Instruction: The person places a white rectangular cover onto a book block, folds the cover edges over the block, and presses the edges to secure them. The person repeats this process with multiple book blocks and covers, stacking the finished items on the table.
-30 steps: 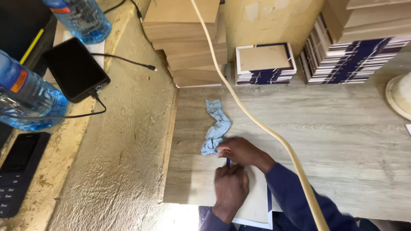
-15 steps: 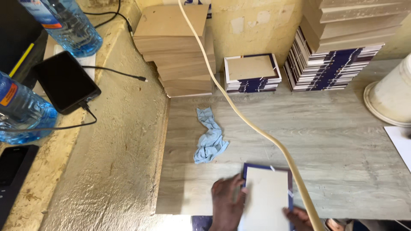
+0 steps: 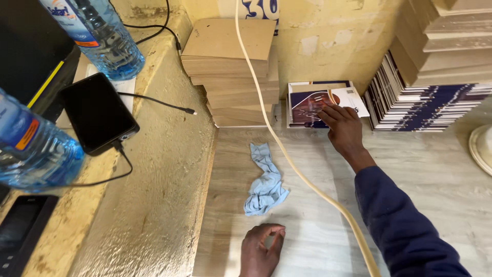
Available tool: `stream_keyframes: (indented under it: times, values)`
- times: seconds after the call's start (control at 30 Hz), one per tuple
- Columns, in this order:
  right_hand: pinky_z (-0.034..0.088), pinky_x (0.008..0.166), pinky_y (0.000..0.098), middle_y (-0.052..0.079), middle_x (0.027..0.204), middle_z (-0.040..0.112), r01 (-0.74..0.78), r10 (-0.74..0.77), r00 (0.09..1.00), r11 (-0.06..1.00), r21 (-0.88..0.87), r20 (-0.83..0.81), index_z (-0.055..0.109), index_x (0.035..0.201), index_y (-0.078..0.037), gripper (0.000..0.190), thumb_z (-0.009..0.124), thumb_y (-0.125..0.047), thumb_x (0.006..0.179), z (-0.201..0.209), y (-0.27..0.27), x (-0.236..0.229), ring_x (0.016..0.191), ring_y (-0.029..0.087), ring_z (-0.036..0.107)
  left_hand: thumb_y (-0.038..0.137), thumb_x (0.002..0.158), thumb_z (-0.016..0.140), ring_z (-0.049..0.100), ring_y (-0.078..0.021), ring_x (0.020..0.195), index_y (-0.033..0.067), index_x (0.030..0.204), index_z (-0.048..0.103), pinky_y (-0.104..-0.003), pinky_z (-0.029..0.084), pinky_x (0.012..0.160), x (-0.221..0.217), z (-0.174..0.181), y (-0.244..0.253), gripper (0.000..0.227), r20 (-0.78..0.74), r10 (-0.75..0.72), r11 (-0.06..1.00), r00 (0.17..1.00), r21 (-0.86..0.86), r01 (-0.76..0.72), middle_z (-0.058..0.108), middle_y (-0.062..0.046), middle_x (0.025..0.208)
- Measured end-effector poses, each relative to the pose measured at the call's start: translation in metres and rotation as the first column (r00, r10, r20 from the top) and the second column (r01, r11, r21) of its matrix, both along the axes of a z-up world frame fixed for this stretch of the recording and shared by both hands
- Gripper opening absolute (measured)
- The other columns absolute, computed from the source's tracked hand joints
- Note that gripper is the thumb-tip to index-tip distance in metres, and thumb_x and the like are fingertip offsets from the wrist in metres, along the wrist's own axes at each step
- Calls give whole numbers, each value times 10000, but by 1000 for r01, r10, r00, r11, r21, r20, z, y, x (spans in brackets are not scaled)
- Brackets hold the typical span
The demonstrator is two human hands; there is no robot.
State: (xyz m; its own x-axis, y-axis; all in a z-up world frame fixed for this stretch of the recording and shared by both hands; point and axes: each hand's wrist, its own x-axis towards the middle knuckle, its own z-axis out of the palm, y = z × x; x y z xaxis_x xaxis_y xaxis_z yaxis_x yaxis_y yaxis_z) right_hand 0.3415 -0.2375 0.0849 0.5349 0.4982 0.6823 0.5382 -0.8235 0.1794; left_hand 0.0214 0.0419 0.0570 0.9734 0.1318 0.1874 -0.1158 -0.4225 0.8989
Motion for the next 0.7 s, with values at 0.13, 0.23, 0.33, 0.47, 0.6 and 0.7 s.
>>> stream_keyframes:
  times: [0.13,0.23,0.33,0.47,0.6,0.7]
  values:
    - [461,1058,395,-81,1465,726,82,-89,989,995,-62,-120,768,1339,-240,747,724,-34,622,-18,1,35,1366,190,639,356,898,784,812,-127,770,302,926,843,-317,597,698,27,17,18,85,-172,-14,986,985,160,41,878,116,863]
    - [466,1037,415,-111,1494,697,69,-88,980,991,-111,-178,752,1362,-270,777,745,-37,620,-22,-4,50,1393,198,625,338,955,758,797,-155,762,265,983,820,-332,591,686,60,48,16,100,-120,-209,949,971,216,231,870,94,929]
    - [478,1024,446,-161,1534,651,74,-124,943,982,-171,-308,708,1404,-323,791,722,-42,665,-14,-2,66,1464,145,573,313,1015,665,785,-189,820,220,986,793,-374,565,711,109,72,-6,162,-81,-385,892,919,225,393,849,54,993]
    - [510,1147,544,-44,1557,676,57,-129,721,990,-128,-681,744,1390,-335,400,642,-246,1012,19,-3,70,1455,307,610,321,949,674,673,-447,1307,28,1374,689,-560,507,1142,211,48,-53,516,-123,-302,948,945,64,312,734,-261,1310]
    - [494,1059,707,236,1410,707,-103,377,648,904,414,-662,677,1444,-109,449,702,-186,1002,41,-28,70,1371,521,579,373,988,686,566,-580,1355,-136,1477,487,-664,397,1196,293,57,-93,734,133,-33,998,991,60,26,586,-425,1406]
    - [427,1093,594,308,1197,605,120,209,874,783,611,-439,658,1331,-6,379,597,-358,1204,33,-47,74,1262,493,580,355,986,579,498,-502,1475,-100,1577,408,-597,375,1252,330,67,-97,765,-173,110,972,979,-186,-142,518,-356,1534]
